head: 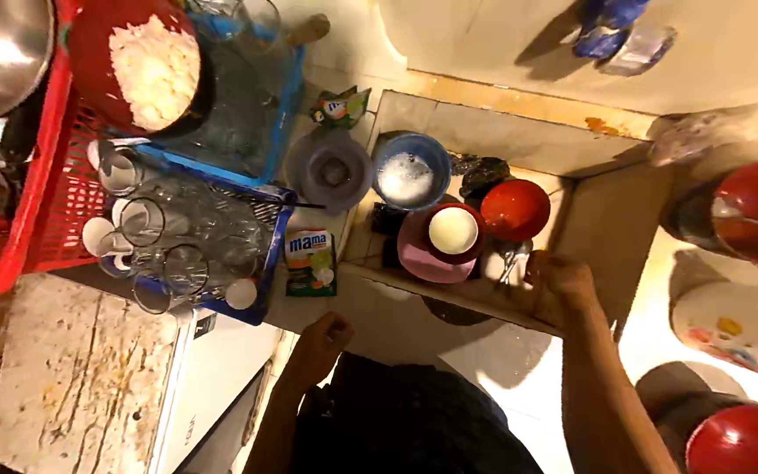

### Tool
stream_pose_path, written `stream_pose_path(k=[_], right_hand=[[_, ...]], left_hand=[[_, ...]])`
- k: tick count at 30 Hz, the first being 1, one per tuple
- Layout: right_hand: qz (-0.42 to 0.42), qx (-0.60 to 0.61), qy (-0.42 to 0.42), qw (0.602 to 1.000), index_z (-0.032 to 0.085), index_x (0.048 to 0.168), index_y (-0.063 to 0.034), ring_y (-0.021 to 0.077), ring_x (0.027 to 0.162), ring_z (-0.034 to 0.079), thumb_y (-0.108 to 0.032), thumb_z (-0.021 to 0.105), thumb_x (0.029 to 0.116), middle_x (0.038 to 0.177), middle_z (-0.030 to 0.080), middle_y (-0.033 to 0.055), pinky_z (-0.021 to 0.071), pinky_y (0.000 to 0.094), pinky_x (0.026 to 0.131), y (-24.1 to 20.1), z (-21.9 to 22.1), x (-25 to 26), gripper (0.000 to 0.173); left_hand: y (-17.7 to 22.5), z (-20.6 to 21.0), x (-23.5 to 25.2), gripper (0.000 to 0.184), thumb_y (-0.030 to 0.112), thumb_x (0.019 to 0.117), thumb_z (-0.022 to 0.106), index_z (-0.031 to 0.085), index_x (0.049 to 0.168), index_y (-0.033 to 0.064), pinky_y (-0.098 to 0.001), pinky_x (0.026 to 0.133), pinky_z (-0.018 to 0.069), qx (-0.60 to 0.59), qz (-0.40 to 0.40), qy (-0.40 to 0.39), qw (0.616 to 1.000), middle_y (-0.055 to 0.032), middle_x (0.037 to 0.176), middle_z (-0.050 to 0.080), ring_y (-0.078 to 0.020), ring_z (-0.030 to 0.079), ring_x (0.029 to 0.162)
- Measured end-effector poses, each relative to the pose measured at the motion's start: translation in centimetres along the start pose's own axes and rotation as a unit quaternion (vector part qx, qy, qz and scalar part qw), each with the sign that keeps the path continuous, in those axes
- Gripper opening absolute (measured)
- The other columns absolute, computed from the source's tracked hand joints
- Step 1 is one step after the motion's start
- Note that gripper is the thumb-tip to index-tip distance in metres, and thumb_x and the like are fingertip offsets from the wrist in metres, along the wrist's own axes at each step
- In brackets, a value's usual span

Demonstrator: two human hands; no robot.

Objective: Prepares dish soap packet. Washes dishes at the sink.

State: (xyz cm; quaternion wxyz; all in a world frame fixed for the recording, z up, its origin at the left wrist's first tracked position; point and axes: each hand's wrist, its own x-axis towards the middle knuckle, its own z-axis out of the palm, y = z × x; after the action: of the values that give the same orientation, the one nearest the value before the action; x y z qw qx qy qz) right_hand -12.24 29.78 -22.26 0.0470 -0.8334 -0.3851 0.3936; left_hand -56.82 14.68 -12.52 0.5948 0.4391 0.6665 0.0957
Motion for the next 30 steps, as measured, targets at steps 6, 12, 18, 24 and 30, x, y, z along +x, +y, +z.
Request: stream_pose_path(k=[6, 12, 18, 24, 30], right_hand=[[-0.199, 0.026, -0.113, 0.973, 0.065, 0.118, 0.0073, 0.0339, 0.099, 0.068, -0.012, 0.068, 0.0985, 0.109, 0.069, 0.0246, 0.0556, 0.0526, 0.091, -9.0, 4.9, -9.5, 0.028], [-0.342, 0.149, -0.274, 0.886, 0.071, 0.109, 0.0019, 0.0256, 0.093, 0.071, -0.017, 0.072, 0.0958, 0.104, 0.072, 0.017, 0.0588, 0.0458, 0.087, -19.3, 18.9, -15.9, 0.023], [-0.403, 0.072, -0.276, 0.87, 0.07, 0.117, 0.0025, 0.0266, 0.102, 0.069, -0.018, 0.056, 0.1049, 0.11, 0.071, 0.0192, 0.0535, 0.0452, 0.096, -17.2, 16.1, -15.3, 0.027], [-0.23, 0.152, -0.181, 0.944, 0.066, 0.12, 0.0039, 0.021, 0.099, 0.069, -0.018, 0.055, 0.1054, 0.111, 0.07, 0.0173, 0.0567, 0.0386, 0.092, -8.9, 8.2, -10.9, 0.029], [-0.168, 0.174, -0.096, 0.966, 0.065, 0.119, 0.0044, 0.0235, 0.096, 0.07, -0.015, 0.059, 0.1038, 0.108, 0.071, 0.018, 0.0576, 0.0411, 0.089, -4.0, 3.2, -6.4, 0.026]], left_hand=[[-0.5, -1.5, 0.6, 0.035, 0.027, 0.1047, 0.055, 0.063, 0.13, 0.0032, -0.0415, 0.09, 0.0572, 0.09, 0.065, 0.043, 0.993, -0.014, 0.127, 0.066, -0.0233, 0.068, 0.104], [-1.8, -2.1, -0.6, 0.035, 0.029, 0.1034, 0.056, 0.065, 0.126, 0.0043, -0.039, 0.087, 0.058, 0.089, 0.096, 0.026, 0.991, -0.0098, 0.114, 0.07, -0.0189, 0.069, 0.099], [-2.9, -1.8, -0.6, 0.034, 0.026, 0.1034, 0.055, 0.065, 0.124, 0.0016, -0.0419, 0.087, 0.0587, 0.051, 0.09, 0.014, 0.995, -0.0119, 0.115, 0.071, -0.0213, 0.071, 0.098], [-0.4, 0.4, 2.6, 0.033, 0.025, 0.1038, 0.056, 0.065, 0.126, 0.0022, -0.0401, 0.085, 0.0594, 0.045, 0.141, -0.052, 0.988, -0.0117, 0.114, 0.071, -0.0195, 0.071, 0.096], [5.3, 3.0, 7.3, 0.037, 0.024, 0.1064, 0.054, 0.059, 0.135, 0.0014, -0.0421, 0.095, 0.0558, 0.088, 0.125, -0.126, 0.98, -0.0165, 0.126, 0.066, -0.0238, 0.068, 0.109]])
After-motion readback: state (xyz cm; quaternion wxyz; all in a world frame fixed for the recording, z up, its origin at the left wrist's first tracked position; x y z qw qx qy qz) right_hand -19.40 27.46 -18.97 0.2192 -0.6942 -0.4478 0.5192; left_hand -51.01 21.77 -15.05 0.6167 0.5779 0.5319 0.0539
